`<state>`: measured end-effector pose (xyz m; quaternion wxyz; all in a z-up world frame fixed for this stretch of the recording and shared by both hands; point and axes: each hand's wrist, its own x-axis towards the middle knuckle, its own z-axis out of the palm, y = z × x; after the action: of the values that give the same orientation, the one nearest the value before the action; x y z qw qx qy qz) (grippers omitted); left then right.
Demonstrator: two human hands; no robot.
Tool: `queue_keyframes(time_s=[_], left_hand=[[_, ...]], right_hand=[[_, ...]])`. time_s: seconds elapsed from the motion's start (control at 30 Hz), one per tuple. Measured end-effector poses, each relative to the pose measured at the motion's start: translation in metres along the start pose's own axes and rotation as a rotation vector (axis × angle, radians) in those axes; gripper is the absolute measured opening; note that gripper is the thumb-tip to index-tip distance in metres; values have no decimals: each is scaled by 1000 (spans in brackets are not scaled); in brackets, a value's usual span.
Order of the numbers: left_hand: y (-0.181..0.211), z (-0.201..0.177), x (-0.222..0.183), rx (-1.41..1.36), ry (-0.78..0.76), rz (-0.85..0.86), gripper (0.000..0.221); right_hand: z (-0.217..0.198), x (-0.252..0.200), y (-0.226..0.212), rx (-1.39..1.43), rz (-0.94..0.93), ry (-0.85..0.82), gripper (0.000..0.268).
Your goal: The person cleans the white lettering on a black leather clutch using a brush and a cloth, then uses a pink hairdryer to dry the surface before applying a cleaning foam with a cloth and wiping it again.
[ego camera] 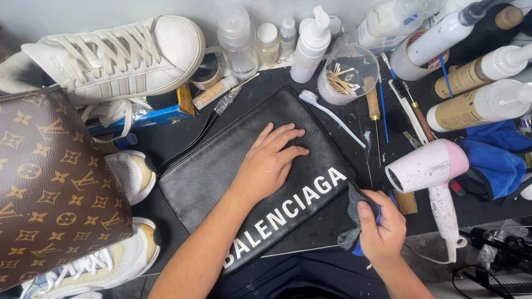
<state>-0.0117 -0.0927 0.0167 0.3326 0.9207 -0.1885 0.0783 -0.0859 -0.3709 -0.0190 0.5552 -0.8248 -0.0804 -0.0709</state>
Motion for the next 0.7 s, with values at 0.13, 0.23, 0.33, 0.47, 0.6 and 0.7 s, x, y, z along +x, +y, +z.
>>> queue_keyframes(time_s=[0.13, 0.23, 0.33, 0.47, 0.6, 0.7], left_hand=[[39, -1, -22, 33, -75, -59, 45], [77, -5, -51, 35, -62, -177, 73], [82, -15, -69, 93, 49, -356, 82], [71, -39, -110, 312, 191, -638, 78], [72, -43, -150, 338, 184, -967, 106], [67, -37, -167, 161, 314, -990, 111]], right_hand=[[4, 3, 4, 20, -49, 83, 22], [11, 16, -12, -100, -41, 39, 40], [16, 34, -37, -260, 100, -62, 62], [20, 50, -57, -376, 231, -159, 76], [19, 56, -47, -320, 435, -265, 71], [12, 52, -23, 118, 483, -323, 39]])
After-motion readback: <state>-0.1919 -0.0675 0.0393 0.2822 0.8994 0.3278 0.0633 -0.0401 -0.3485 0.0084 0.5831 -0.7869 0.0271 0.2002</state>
